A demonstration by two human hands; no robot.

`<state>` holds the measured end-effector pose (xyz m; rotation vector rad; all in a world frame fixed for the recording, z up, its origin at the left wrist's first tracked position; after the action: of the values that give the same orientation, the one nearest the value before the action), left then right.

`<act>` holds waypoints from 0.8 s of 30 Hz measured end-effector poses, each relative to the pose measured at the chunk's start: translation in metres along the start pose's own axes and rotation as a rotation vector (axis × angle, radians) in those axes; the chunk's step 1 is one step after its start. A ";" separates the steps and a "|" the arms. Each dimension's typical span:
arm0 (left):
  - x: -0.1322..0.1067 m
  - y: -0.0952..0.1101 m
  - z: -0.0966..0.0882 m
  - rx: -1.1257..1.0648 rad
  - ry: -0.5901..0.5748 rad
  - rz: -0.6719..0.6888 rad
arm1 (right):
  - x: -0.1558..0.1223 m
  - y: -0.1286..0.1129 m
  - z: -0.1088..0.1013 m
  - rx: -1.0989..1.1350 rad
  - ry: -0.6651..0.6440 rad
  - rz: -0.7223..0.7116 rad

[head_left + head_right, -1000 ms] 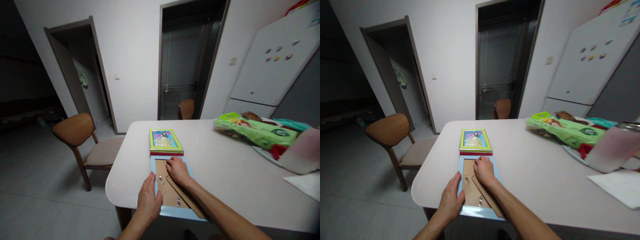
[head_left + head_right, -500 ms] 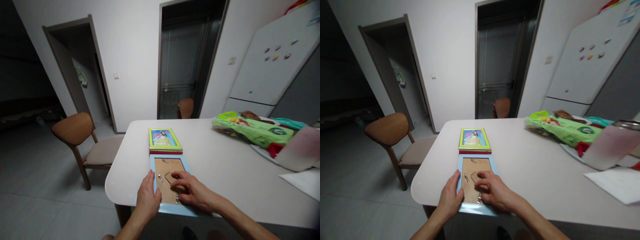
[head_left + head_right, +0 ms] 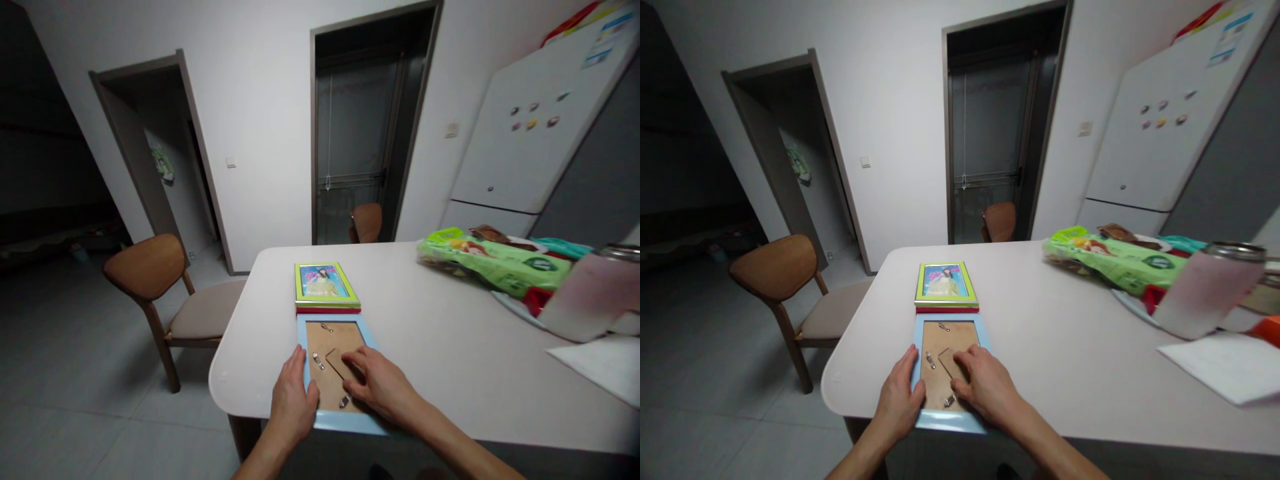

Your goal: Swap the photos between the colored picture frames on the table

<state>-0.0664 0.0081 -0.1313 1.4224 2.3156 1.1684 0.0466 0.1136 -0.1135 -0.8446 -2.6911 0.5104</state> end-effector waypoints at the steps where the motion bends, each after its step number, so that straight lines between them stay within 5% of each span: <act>1: 0.000 0.000 0.000 -0.006 0.004 -0.002 | 0.000 0.001 0.000 0.004 0.010 0.010; 7: 0.001 0.002 -0.004 -0.089 0.016 -0.036 | 0.003 -0.003 -0.015 0.014 0.079 0.032; 12: 0.013 0.001 -0.017 -0.482 0.065 -0.157 | 0.003 -0.040 -0.035 0.043 0.135 -0.029; 16: 0.019 -0.017 -0.037 -0.588 0.044 -0.237 | 0.002 -0.058 -0.037 0.166 0.138 -0.124; 24: 0.008 -0.093 -0.081 -0.502 0.059 -0.387 | 0.001 0.053 -0.015 -0.122 0.089 0.264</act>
<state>-0.1757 -0.0499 -0.1402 0.7384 1.9994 1.5256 0.0773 0.1588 -0.1213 -1.2363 -2.5645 0.3556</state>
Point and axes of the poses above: each hand's wrist, its own x-axis towards the middle knuckle, its own z-axis out of the palm, y = z × x, the point moved 8 cm from there along x, towards the middle knuckle
